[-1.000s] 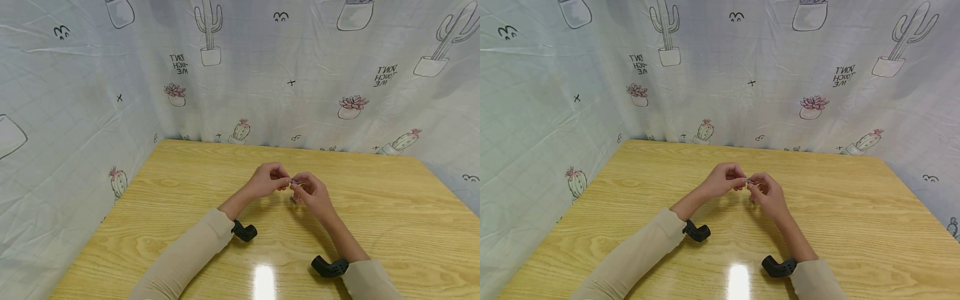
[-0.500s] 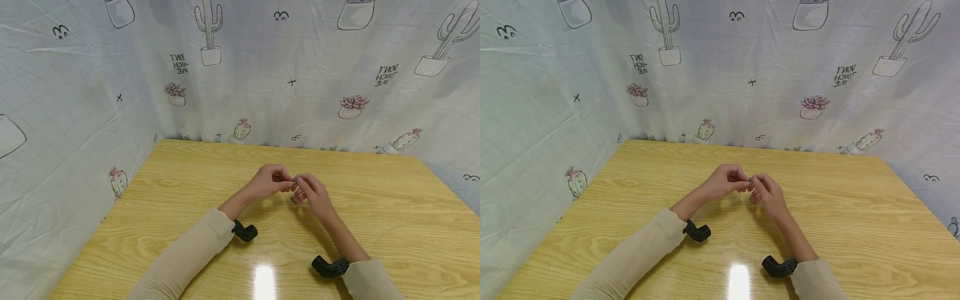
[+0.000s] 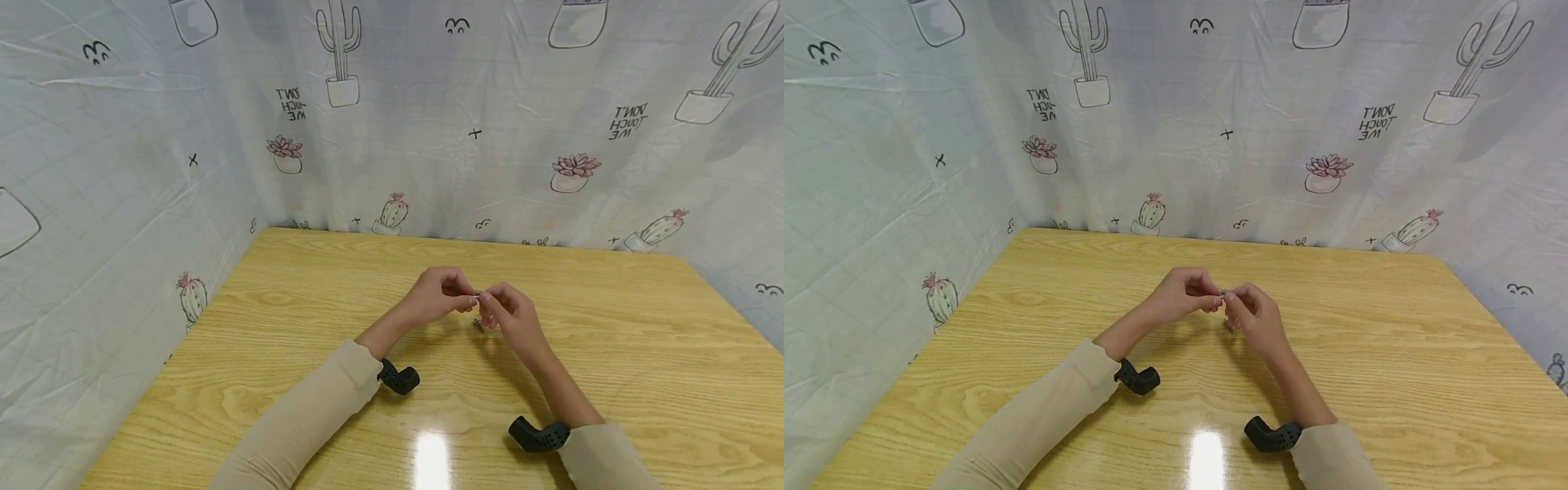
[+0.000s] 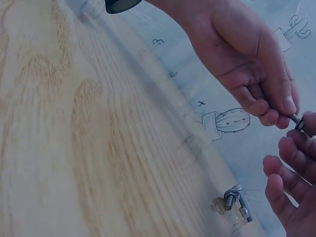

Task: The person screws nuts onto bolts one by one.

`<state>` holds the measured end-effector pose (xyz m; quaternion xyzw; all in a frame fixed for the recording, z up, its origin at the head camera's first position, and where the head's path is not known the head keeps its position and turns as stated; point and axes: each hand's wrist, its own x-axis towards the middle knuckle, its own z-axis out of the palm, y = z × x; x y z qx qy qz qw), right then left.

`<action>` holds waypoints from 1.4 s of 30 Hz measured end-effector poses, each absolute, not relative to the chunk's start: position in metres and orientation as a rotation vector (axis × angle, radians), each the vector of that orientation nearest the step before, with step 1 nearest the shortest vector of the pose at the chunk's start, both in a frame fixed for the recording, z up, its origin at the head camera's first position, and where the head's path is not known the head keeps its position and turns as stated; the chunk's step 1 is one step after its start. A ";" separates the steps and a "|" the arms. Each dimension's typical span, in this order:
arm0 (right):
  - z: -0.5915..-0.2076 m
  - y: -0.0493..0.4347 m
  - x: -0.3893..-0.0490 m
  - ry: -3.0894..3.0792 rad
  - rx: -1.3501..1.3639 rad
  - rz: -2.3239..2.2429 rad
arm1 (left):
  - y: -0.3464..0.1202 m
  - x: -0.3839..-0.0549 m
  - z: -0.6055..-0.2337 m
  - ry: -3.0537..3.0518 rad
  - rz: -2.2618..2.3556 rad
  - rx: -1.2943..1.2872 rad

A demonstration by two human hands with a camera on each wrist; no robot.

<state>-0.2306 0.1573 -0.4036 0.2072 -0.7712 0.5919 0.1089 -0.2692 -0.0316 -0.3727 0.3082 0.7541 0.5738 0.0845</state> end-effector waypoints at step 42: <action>-0.410 0.152 -0.231 -2.292 0.565 1.661 | -0.037 -0.268 -0.377 2.281 1.687 0.960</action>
